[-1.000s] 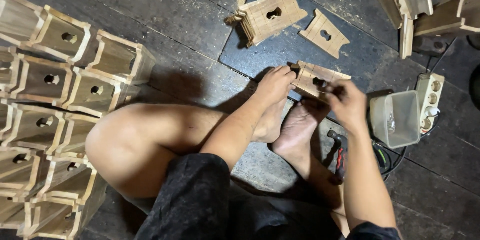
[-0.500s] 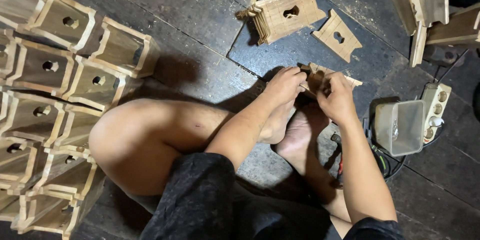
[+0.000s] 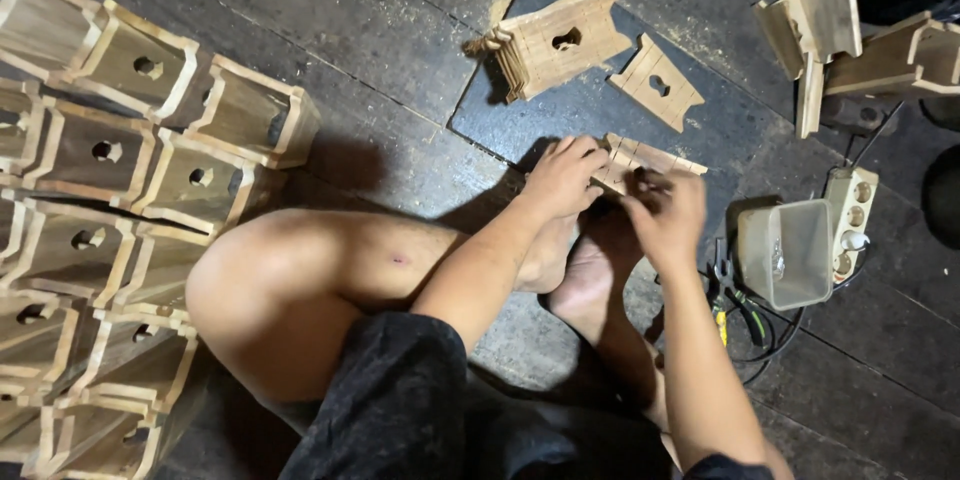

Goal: The person sits on the floor and assembles small wooden boxes by hand. They pick up pre-cut wooden pieces, align them, insert nails, and use a hammer to drive the nails into the wood to secure the joints.

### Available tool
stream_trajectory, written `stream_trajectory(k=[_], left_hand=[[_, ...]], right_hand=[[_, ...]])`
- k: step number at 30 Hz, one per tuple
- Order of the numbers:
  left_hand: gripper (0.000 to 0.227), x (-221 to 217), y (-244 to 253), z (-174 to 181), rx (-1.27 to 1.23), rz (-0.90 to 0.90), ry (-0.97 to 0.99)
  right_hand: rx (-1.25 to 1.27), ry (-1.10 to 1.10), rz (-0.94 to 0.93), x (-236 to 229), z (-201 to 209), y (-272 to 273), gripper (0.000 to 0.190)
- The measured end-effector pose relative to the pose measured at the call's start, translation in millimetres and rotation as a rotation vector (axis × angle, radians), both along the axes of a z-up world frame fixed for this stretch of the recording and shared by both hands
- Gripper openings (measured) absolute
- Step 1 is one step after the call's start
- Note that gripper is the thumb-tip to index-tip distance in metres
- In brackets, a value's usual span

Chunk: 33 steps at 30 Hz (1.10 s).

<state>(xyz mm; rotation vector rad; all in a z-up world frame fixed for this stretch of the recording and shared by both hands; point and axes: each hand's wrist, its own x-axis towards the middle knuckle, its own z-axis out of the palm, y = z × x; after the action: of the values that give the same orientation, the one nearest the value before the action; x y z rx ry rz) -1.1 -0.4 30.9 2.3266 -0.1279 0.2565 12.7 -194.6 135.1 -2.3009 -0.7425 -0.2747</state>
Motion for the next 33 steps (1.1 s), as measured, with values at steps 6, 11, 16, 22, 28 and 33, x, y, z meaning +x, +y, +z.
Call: stream_trajectory(k=[6, 11, 16, 22, 28, 33], left_hand=[[0.018, -13, -1, 44, -0.124, -0.02, 0.031], [0.021, -15, 9, 94, -0.209, -0.122, 0.357], [0.012, 0, -14, 0, -0.215, 0.013, -0.004], [0.009, -2, -19, -4, -0.369, 0.048, 0.157], [0.011, -1, -15, 1, -0.395, 0.058, 0.15], [0.012, 5, -25, -20, -0.395, 0.116, 0.103]], right_hand=[[-0.296, 0.136, -0.566, -91, -20, -134, 0.047], [-0.467, 0.868, -0.746, -128, -36, -182, 0.051], [-0.337, 0.994, -0.762, -129, -73, -201, 0.054], [0.472, 0.837, -0.673, -128, 9, -119, 0.036], [-0.057, 0.437, -0.333, -96, 62, -40, 0.07], [-0.225, 0.302, -0.198, -85, 50, 0, 0.06]])
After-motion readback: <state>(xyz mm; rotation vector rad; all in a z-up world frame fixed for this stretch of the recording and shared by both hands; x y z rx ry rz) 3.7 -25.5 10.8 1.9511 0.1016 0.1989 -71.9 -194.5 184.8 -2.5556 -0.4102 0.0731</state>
